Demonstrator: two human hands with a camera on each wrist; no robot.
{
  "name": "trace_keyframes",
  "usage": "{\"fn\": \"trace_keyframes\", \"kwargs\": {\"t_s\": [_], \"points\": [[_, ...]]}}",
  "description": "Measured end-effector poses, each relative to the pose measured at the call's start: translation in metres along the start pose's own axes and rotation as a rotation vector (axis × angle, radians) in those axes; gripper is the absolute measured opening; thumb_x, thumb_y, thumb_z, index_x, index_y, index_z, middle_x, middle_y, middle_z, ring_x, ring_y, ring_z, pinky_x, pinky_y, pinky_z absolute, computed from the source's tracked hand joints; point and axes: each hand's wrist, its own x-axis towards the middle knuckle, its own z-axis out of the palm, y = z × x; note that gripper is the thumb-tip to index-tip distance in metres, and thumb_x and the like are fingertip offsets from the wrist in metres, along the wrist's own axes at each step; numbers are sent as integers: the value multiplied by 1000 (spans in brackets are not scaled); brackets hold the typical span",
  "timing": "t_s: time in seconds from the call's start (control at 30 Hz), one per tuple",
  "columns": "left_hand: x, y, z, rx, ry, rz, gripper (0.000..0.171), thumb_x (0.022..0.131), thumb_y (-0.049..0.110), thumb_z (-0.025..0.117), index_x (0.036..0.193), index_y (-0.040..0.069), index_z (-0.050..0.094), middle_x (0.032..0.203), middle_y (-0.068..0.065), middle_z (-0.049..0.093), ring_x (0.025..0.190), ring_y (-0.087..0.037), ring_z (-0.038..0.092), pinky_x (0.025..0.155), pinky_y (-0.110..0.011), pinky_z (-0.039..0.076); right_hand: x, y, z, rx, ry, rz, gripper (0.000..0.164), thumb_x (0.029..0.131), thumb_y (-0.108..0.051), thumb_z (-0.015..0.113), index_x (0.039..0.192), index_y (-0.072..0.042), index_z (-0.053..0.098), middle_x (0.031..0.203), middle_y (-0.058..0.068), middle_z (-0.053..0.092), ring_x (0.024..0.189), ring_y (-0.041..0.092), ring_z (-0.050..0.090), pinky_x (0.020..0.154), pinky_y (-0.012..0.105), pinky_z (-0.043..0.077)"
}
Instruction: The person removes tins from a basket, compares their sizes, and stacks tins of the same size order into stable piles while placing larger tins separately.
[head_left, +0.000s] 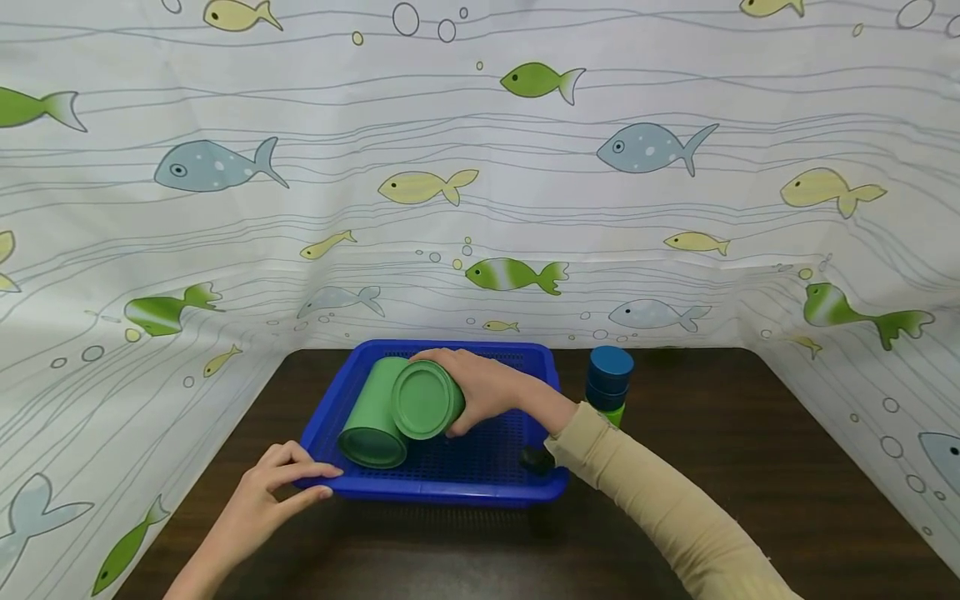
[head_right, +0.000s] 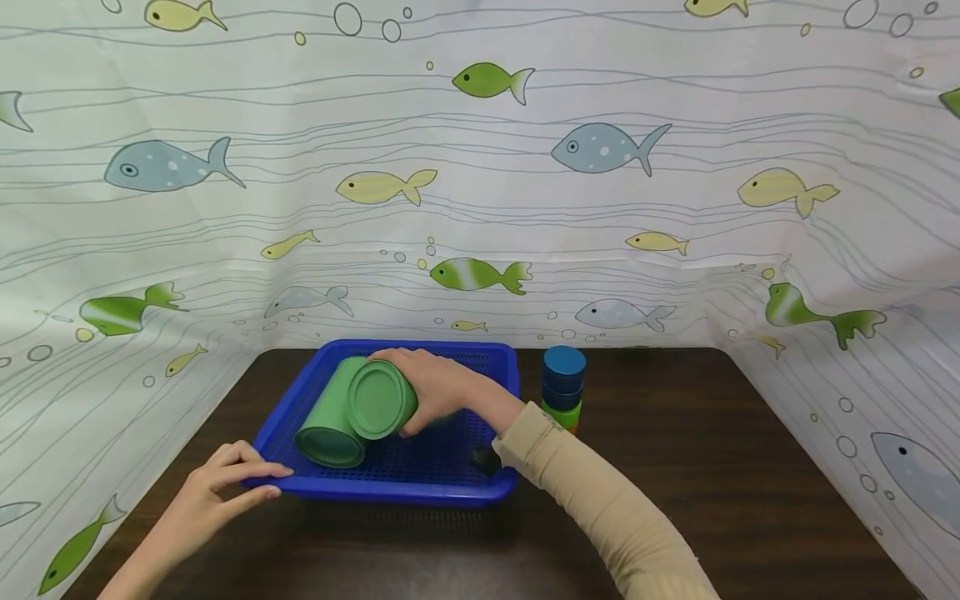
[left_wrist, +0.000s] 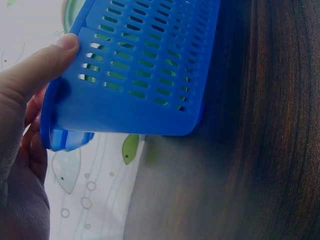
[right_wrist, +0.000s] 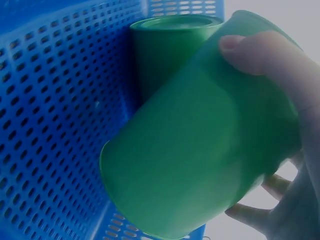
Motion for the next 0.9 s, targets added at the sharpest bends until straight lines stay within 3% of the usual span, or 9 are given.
{"fn": "trace_keyframes", "kwargs": {"t_s": [0.1, 0.3, 0.43, 0.53, 0.67, 0.9], "points": [[1, 1, -1, 10, -14, -19, 42, 68, -2, 85, 99, 25, 78, 86, 19, 52, 86, 2, 41, 69, -20, 34, -2, -2, -4, 58, 69, -32, 108, 66, -31, 90, 152, -20, 27, 143, -3, 48, 128, 15, 49, 103, 38, 46], [1, 0, 1, -8, 23, 42, 43, 63, -6, 85, 97, 19, 78, 84, 15, 53, 85, 0, 41, 69, -18, 33, -6, -10, -16, 214, 159, -103, 109, 66, -27, 90, 153, -18, 25, 143, -2, 49, 131, 13, 49, 108, 38, 43], [1, 1, -1, 21, 1, 22, 41, 65, -4, 85, 98, 20, 79, 85, 19, 52, 86, 3, 41, 70, -18, 34, -10, -22, -28, 334, 199, -121, 109, 68, -21, 89, 154, -21, 22, 144, 0, 49, 132, 16, 50, 108, 38, 43], [2, 2, -2, 36, -15, 8, 39, 68, -3, 85, 99, 21, 78, 87, 21, 52, 87, 4, 41, 70, -18, 34, -14, -32, -39, 401, 239, -115, 109, 70, -18, 89, 154, -26, 19, 145, 2, 47, 133, 18, 49, 109, 39, 43], [2, 2, -2, 37, -19, -1, 40, 68, -3, 84, 99, 22, 78, 87, 21, 52, 87, 3, 41, 71, -17, 34, -19, -44, -57, 466, 309, -108, 110, 69, -11, 88, 154, -25, 19, 147, 5, 45, 133, 21, 50, 110, 40, 43], [1, 1, -3, 41, -33, -33, 40, 69, -2, 84, 99, 24, 78, 86, 23, 51, 88, 4, 42, 73, -18, 35, -29, -56, -82, 449, 408, -11, 112, 69, -8, 87, 154, -24, 16, 148, 5, 43, 133, 23, 52, 107, 43, 45]]}}
